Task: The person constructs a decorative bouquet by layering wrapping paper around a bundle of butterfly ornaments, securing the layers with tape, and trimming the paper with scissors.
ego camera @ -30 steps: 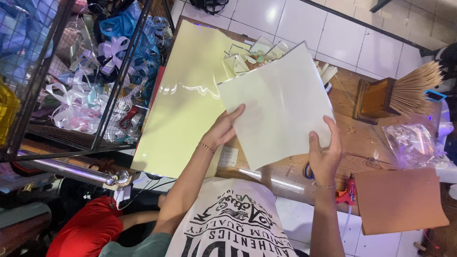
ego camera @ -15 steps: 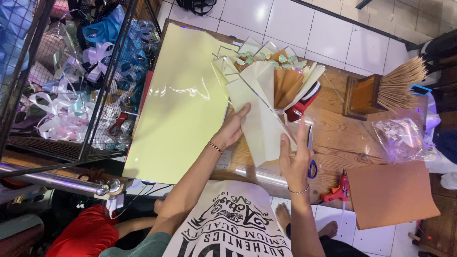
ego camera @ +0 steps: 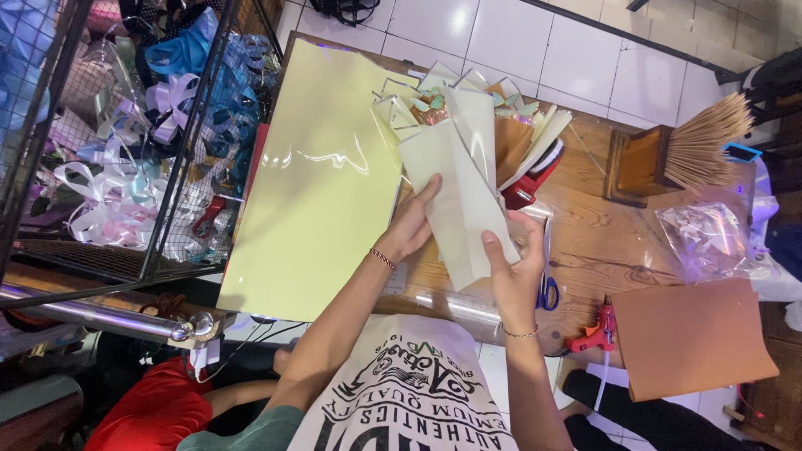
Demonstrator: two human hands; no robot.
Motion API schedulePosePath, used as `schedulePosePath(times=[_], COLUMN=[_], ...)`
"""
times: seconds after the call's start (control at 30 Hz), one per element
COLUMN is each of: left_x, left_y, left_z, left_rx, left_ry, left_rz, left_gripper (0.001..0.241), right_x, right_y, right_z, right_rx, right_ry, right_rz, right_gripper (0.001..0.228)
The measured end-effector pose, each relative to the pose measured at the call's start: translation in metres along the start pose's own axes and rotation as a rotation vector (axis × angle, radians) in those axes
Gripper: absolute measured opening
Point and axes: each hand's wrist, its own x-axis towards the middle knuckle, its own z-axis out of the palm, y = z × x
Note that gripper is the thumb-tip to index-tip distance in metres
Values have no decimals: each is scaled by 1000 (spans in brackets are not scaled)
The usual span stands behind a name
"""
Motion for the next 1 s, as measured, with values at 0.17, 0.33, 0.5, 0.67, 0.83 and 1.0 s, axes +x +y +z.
schedulePosePath(times=[0.17, 0.33, 0.5, 0.67, 0.83, 1.0], left_x=[0, -26, -17, -29, -28, -35], left_y=[-4, 9, -4, -2, -6, 2], left_z=[5, 34, 23, 42, 53, 68], left_rx=[-20, 5, 77, 83, 106, 186], left_ry=[-102, -132, -138, -43, 117, 168], left_rz=[-5, 12, 30, 96, 113, 126], left_gripper=[50, 67, 67, 72, 54, 48], right_x=[7, 3, 1, -2, -16, -21], right_y=[40, 54, 46, 34, 37, 43], right_z=[14, 30, 27, 24, 36, 35], right_rx=[341, 390, 358, 123, -42, -409], right_ry=[25, 118, 105, 129, 283, 282], right_rz=[239, 244, 217, 18, -232, -687], right_gripper=[49, 42, 40, 34, 39, 30])
